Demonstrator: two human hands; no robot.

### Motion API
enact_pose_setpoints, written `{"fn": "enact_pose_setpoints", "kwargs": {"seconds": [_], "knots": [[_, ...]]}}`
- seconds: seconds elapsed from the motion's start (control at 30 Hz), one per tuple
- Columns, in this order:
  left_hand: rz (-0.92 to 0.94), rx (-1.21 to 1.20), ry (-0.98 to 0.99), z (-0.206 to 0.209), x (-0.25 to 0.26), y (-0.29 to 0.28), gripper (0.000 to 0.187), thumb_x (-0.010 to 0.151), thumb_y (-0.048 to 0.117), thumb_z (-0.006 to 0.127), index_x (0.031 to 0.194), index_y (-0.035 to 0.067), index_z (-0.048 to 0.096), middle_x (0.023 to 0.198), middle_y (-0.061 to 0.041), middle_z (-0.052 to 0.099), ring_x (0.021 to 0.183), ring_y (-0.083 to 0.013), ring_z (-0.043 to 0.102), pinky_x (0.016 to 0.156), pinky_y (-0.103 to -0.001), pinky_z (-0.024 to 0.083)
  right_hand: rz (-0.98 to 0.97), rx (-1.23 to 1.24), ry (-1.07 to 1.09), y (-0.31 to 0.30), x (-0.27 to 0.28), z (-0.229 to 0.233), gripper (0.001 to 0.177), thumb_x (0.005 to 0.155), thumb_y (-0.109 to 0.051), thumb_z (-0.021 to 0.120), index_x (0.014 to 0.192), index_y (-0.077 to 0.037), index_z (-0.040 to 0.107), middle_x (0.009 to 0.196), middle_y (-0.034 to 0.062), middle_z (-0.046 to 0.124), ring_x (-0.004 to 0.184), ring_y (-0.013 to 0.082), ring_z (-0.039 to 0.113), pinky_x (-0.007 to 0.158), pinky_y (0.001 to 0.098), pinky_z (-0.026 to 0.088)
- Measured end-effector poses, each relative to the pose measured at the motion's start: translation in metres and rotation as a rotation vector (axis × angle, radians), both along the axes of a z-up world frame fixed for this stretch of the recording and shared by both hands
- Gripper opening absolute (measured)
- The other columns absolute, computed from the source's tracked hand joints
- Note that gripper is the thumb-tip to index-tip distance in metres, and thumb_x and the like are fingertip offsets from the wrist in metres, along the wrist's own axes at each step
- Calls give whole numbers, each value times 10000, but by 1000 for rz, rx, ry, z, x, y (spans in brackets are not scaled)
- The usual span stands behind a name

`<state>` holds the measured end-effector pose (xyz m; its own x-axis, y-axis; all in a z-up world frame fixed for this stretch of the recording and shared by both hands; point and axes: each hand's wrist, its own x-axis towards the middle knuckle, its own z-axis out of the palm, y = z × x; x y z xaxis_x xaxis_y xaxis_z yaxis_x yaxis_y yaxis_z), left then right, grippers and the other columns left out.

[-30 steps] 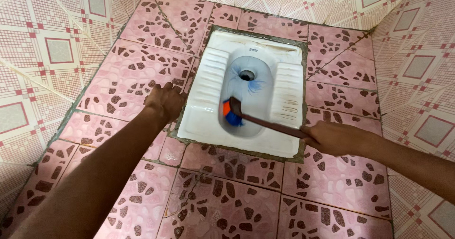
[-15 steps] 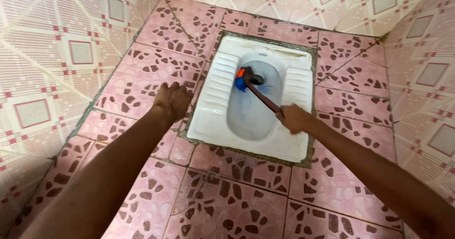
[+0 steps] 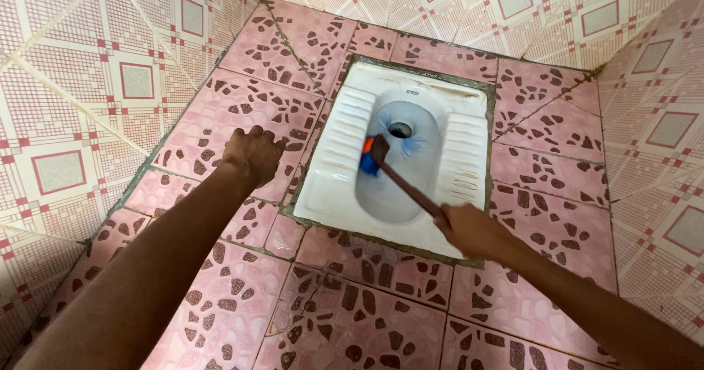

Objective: The person scrubs the inside of a squat toilet with a long-handled brush. They repeatedly scrub the bowl and the footrest areas, occasionally dipping the brush into a nearby bucket of water.

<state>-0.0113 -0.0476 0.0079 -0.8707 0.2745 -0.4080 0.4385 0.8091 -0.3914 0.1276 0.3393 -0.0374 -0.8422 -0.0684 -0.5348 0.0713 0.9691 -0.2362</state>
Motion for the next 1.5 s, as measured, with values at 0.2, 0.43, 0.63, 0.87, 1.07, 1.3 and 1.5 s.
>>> {"fn": "enact_pose_setpoints", "kwargs": {"seconds": [0.2, 0.43, 0.63, 0.87, 1.07, 1.3, 1.5], "knots": [[-22, 10, -18, 3, -6, -25, 382, 1039, 256, 482, 1401, 152, 544, 1381, -88, 577, 1307, -235, 538, 1100, -467, 460, -226, -262, 61, -1, -79, -36, 422, 1056, -359, 485, 1010, 39, 618, 633, 133, 651, 471, 269, 683, 527, 459, 607], [-71, -118, 33, 16, -10, -66, 553, 955, 8, 608, 1468, 174, 488, 1375, -113, 580, 1280, -236, 565, 1115, -423, 486, -141, -31, -155, 6, 16, 14, 387, 1052, -438, 456, 1121, -118, 662, 641, 58, 685, 472, 199, 620, 515, 396, 541], [27, -122, 28, 35, -14, -66, 481, 963, 103, 641, 1430, 120, 527, 1324, -112, 620, 1253, -227, 595, 1105, -372, 515, 68, 55, -46, -2, 47, 24, 432, 1051, -471, 479, 1078, -96, 691, 669, 31, 695, 535, 177, 666, 560, 374, 553], [5, 2, 77, 32, -18, -49, 375, 999, 201, 600, 1370, 154, 571, 1388, -89, 572, 1332, -229, 533, 1117, -424, 482, -103, -36, 166, -17, -65, -32, 394, 1046, -377, 511, 1078, -11, 654, 611, 126, 667, 510, 275, 673, 554, 436, 578], [-6, 2, 81, 23, -26, -42, 380, 993, 102, 557, 1369, 160, 578, 1417, -86, 565, 1328, -226, 545, 1102, -420, 500, -207, -308, 150, -4, -38, -54, 345, 1005, -326, 571, 1016, 7, 660, 581, 118, 639, 454, 245, 669, 504, 413, 554], [21, -46, 52, 18, -28, -50, 367, 1005, 130, 548, 1370, 146, 577, 1376, -87, 604, 1346, -221, 537, 1088, -406, 517, -317, -356, -76, 21, 20, -45, 384, 1008, -328, 575, 1262, -54, 660, 555, 88, 603, 416, 190, 612, 423, 363, 529], [-3, -39, 62, 8, -29, -47, 446, 1001, 45, 530, 1425, 186, 539, 1395, -121, 579, 1295, -247, 566, 1084, -431, 509, -415, -622, 73, 18, -85, -92, 336, 1020, -273, 581, 1116, 28, 696, 546, 81, 602, 393, 179, 569, 385, 353, 451]]}}
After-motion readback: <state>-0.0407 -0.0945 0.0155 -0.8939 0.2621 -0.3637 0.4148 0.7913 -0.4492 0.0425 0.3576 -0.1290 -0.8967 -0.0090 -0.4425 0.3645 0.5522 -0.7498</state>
